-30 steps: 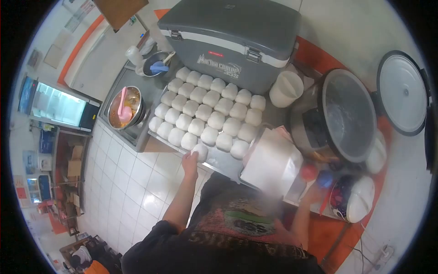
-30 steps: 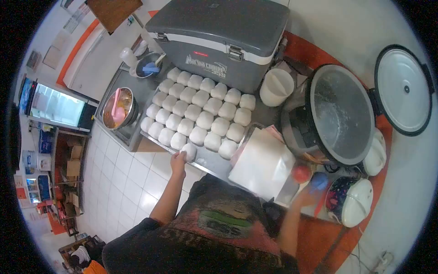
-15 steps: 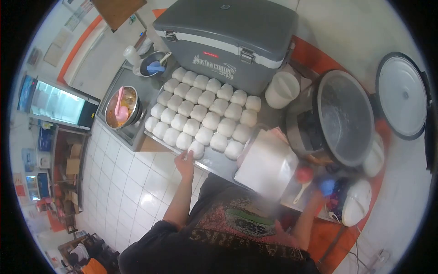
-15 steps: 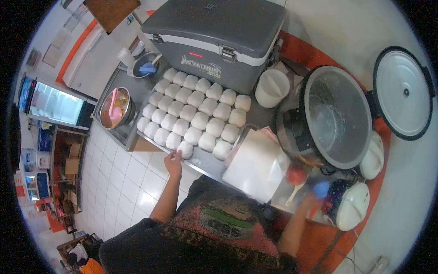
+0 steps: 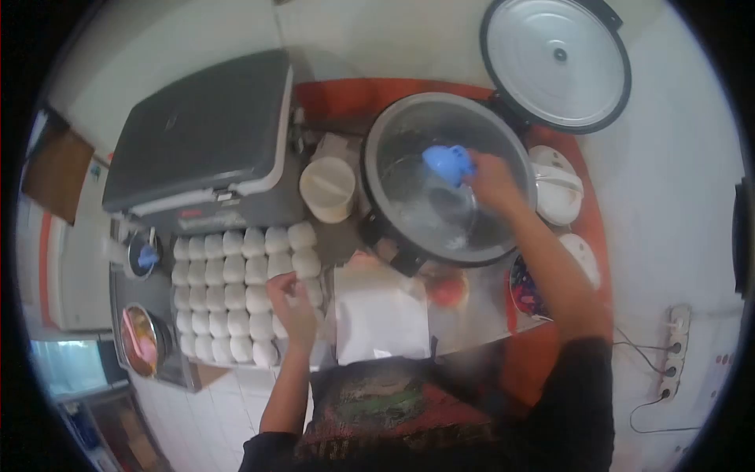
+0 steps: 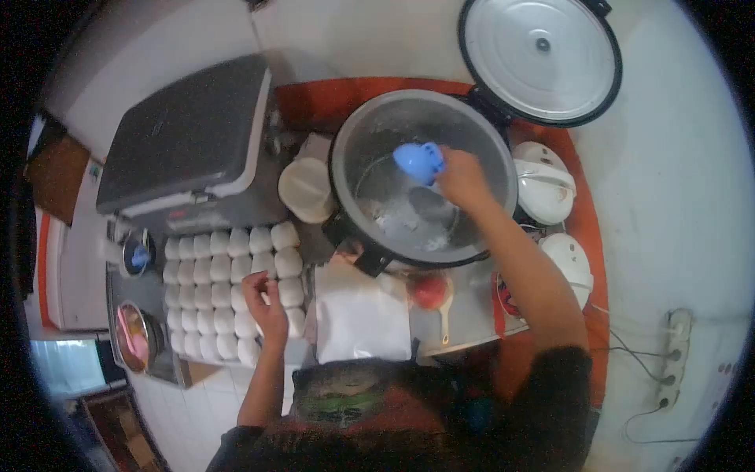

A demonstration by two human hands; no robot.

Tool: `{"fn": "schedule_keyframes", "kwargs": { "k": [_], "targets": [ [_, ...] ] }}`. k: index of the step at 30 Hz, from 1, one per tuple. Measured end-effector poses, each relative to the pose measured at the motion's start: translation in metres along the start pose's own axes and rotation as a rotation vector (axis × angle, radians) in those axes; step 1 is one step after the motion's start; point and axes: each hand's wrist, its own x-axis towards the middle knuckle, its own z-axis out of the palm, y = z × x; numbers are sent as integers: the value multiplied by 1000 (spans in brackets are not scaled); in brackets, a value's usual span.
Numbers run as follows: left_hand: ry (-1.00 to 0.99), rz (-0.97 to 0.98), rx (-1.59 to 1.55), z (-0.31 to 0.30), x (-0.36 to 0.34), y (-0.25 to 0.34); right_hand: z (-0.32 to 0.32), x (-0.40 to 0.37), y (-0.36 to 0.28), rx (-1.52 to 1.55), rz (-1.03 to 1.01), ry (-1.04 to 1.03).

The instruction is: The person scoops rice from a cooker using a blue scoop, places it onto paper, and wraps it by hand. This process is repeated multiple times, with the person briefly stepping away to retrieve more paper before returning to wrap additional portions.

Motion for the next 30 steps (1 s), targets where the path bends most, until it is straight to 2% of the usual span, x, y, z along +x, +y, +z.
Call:
{"fn": "schedule_keyframes", "kwargs": {
  "k": [1, 2, 3, 4, 5, 7, 9, 11, 14, 17, 20, 23, 29, 30],
  "targets": [
    [-75, 38, -31, 18, 10, 22, 31, 27, 16, -158, -27, -30],
    [-148, 75, -59, 35, 21, 42, 55, 50, 21, -176, 70, -57],
    [-183, 229, -14, 51, 30, 57, 76, 69, 24, -190, 169, -87],
    [-214, 381, 29, 66, 37, 71, 91, 80, 24, -196, 150, -43],
    [-264, 431, 68, 77, 43, 88, 109, 92, 25, -202, 129, -6],
    [-362, 516, 150, 94, 49, 109, 177, 126, 42, -55, 71, -92],
    [-319, 509, 111, 114, 43, 98, 135, 80, -21, 186, 36, -112],
    [-291, 512, 87, 125, 37, 85, 147, 59, -34, -97, -297, -435],
    [-267, 548, 125, 126, 30, 69, 127, 34, -33, -111, -448, -543],
    [-284, 569, 137, 122, 30, 67, 105, 46, -18, -111, -500, -607],
    [-288, 547, 129, 121, 28, 66, 105, 66, -19, -29, -418, -352],
    [-289, 557, 149, 120, 28, 64, 129, 37, -17, -49, -586, -486],
    [-253, 558, 158, 122, 27, 66, 85, 18, 4, -196, -572, -765],
    [-251, 564, 158, 122, 27, 66, 84, 27, 4, -220, -445, -787]
  ]
}}
